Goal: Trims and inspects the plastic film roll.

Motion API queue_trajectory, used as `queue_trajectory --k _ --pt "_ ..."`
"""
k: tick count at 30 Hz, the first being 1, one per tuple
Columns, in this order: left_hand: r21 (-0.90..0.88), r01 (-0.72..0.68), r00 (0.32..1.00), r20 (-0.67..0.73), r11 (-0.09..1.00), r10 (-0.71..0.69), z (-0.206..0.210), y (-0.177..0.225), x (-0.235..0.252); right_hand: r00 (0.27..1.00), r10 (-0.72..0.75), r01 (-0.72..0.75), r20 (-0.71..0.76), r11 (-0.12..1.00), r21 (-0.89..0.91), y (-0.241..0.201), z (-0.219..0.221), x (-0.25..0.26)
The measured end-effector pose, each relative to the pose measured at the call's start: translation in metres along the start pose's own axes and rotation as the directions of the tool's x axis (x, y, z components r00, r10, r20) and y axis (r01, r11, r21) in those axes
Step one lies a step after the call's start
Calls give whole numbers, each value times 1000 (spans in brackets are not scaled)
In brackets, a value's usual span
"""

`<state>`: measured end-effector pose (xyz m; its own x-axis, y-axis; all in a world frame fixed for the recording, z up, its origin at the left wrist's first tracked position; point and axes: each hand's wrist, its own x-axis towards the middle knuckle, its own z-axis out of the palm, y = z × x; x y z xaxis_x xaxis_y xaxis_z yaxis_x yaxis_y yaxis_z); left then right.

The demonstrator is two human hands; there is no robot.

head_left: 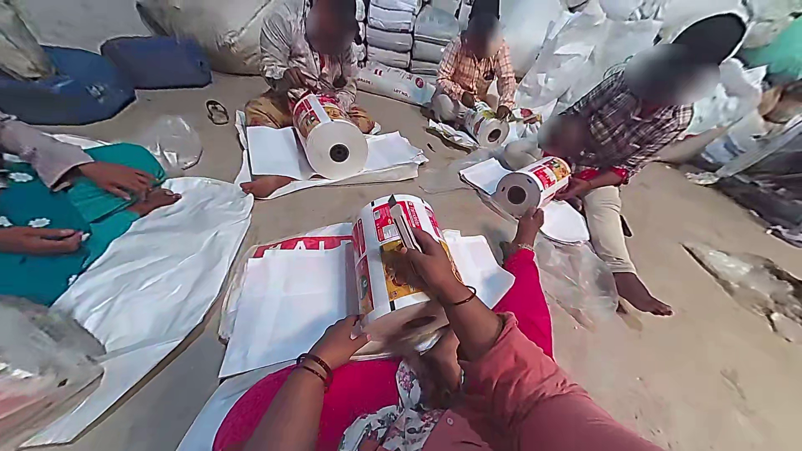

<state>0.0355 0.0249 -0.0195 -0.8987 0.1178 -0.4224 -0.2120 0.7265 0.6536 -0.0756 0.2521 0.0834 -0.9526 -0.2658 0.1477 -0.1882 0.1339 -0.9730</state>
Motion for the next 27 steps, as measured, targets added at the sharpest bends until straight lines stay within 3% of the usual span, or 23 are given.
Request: queue_trajectory --k 12,16,20,27 --pt "38 -1 999 33 999 0 -1 -1 -3 998 -5 21 -57 957 289 9 -6 -1" --pt "62 -10 999 34 998 7 -1 1 -4 999 -18 33 -51 954 297 12 -7 0" --pt "62 -39 995 -87 997 45 -3 3 -6 998 -15 31 -60 965 262 11 -6 0" --pt "84 50 962 -271 995 -25 -8 10 -15 986 66 -14 -153 948 318 3 -3 5"
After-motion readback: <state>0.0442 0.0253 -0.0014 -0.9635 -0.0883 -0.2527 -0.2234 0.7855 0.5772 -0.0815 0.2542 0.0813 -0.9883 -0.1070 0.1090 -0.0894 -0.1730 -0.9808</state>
